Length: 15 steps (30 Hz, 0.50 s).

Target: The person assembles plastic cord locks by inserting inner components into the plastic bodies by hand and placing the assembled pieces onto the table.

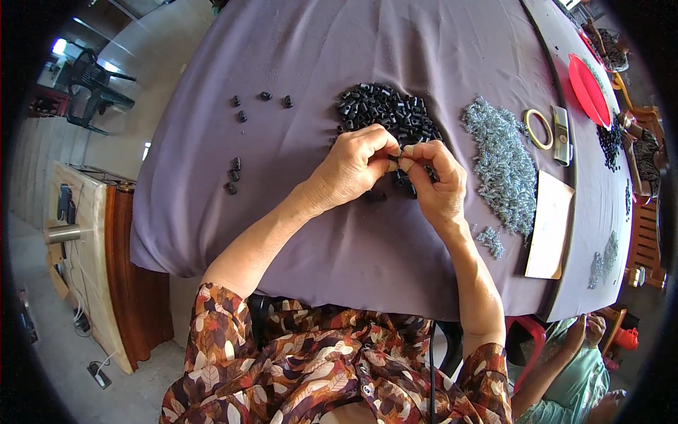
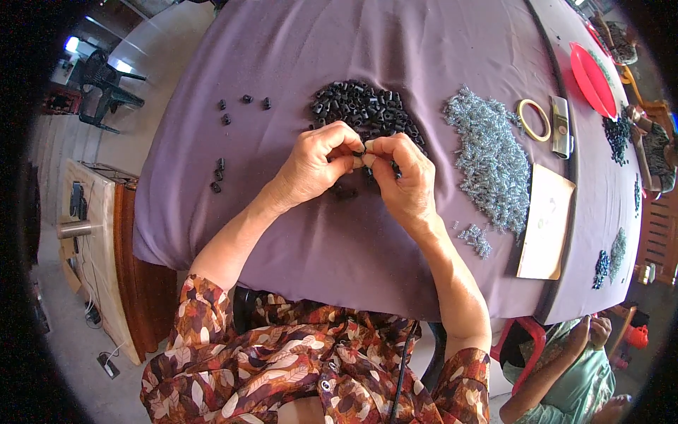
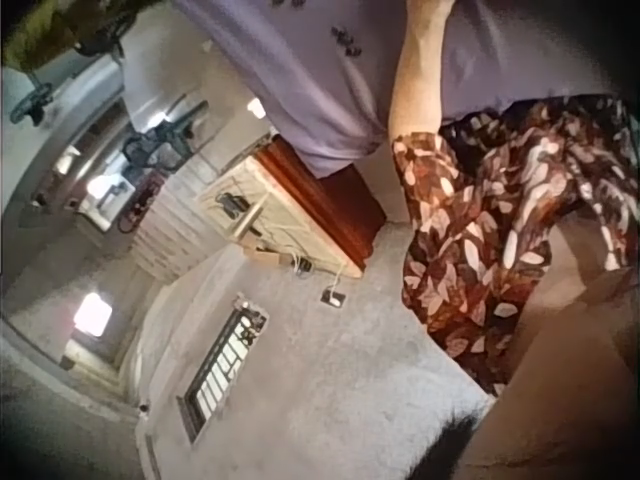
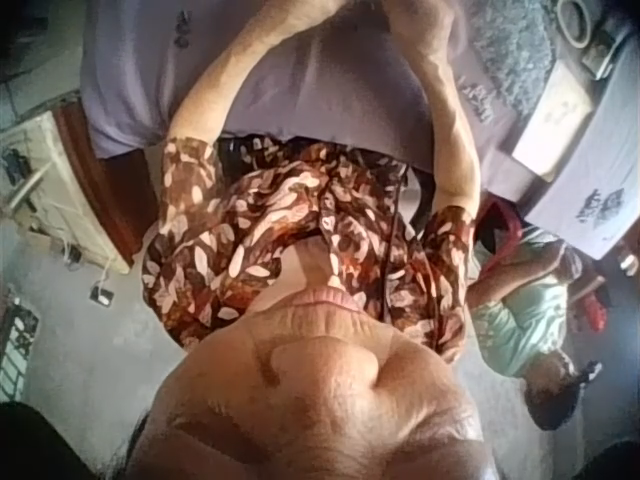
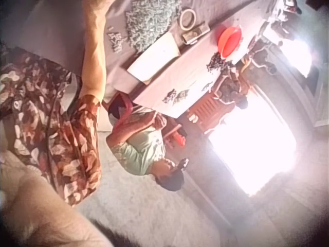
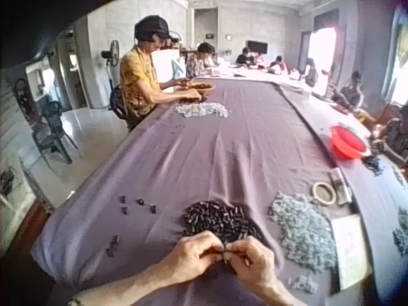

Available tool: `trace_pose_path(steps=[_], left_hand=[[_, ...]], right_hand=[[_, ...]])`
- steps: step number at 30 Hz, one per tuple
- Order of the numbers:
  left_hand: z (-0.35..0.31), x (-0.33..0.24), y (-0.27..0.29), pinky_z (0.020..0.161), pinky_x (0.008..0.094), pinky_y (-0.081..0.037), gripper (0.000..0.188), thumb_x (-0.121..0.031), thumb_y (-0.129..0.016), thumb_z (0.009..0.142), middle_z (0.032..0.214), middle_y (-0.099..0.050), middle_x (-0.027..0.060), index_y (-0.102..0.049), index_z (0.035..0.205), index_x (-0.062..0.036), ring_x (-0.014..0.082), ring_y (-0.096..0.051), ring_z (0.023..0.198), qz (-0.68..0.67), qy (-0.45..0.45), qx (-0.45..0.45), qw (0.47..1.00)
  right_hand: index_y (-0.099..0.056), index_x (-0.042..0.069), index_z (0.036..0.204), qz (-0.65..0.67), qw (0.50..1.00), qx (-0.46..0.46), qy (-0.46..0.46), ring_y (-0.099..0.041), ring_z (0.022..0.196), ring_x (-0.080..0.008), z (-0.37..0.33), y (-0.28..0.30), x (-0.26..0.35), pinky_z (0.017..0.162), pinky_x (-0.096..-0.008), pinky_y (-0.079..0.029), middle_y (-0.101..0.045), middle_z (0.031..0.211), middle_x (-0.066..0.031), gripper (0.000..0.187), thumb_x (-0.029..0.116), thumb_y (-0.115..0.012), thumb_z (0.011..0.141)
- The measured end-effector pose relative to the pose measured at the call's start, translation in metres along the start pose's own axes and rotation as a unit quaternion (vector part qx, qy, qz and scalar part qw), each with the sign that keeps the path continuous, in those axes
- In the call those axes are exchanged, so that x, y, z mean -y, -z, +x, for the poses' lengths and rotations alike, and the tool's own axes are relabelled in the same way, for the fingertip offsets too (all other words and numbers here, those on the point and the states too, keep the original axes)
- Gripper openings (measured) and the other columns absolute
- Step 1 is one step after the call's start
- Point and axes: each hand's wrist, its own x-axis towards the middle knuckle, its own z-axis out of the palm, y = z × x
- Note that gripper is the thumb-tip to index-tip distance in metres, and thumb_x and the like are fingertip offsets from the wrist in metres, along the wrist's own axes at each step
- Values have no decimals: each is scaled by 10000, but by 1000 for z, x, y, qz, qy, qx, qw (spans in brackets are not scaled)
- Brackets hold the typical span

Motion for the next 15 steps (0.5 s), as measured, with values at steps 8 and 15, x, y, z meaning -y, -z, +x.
trace_pose_path(steps=[8, 15], left_hand=[[1, 0, 1, 594, 266, -480, 191, 107, -623, 695, 759, -588, 46, -557, 830, -12, 129, -594, 668, -9, -6, -1, 1000], [1, 1, 0, 590, 267, -473, 192, 121, -607, 692, 783, -589, 58, -562, 830, -5, 138, -592, 673, 0, -16, 2, 1000]], right_hand=[[-574, 15, 860, -26, 999, 46, -2, -616, 713, -206, 3, 6, 1, 640, -291, -484, -599, 776, -80, 161, -66, -619, 728], [-578, 16, 868, -55, 997, 59, -4, -619, 719, -208, 3, 8, 5, 635, -291, -487, -606, 782, -82, 164, -60, -620, 729]])
